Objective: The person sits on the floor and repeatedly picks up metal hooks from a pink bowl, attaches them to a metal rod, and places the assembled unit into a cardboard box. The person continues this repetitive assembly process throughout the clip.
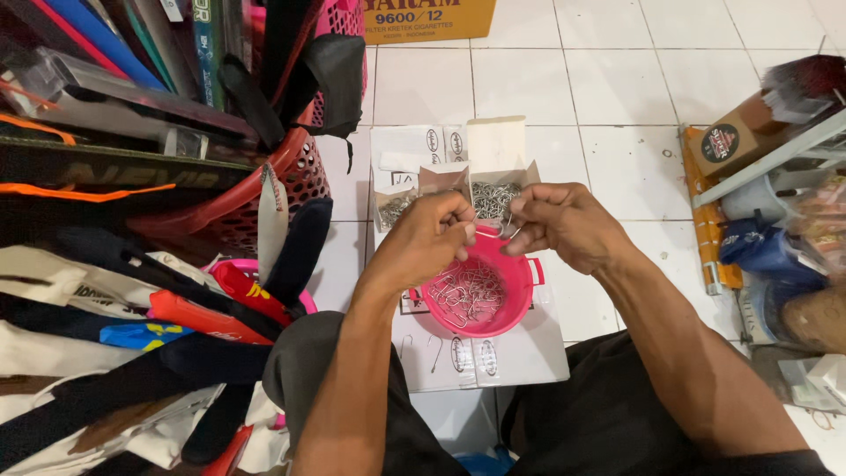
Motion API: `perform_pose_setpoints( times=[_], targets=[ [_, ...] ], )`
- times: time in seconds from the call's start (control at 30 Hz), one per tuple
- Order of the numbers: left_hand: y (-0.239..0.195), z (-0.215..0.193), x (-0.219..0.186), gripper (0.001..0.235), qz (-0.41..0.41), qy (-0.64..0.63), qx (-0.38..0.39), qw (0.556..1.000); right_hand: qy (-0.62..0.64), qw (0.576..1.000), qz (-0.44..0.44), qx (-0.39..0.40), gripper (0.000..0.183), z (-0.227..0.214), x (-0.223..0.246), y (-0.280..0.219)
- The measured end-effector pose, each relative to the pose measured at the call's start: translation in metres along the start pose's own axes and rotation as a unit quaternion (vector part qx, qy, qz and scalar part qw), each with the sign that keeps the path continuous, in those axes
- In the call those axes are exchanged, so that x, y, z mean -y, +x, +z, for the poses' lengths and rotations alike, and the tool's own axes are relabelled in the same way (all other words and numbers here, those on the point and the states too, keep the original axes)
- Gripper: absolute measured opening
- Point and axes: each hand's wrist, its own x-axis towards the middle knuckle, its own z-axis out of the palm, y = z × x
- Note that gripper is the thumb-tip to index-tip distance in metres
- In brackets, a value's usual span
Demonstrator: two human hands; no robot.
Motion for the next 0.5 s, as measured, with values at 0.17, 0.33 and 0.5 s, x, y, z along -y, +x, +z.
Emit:
perform_pose_setpoints(
  times=[0.17,0.33,0.5],
  targets=[
    [0.000,0.002,0.005,0.015,0.003,-0.013,0.003,1.000,-0.071,0.997,-0.008,-0.002,0.018,0.008,-0.006,-0.003],
    [-0.005,0.000,-0.006,0.012,-0.012,-0.042,0.039,0.998,-0.067,0.997,0.006,0.025,0.018,0.006,-0.011,-0.002],
    [-0.008,0.002,-0.011,0.010,-0.011,-0.061,0.073,0.995,-0.063,0.996,-0.014,0.069,0.015,0.009,-0.011,-0.004]
  ],
)
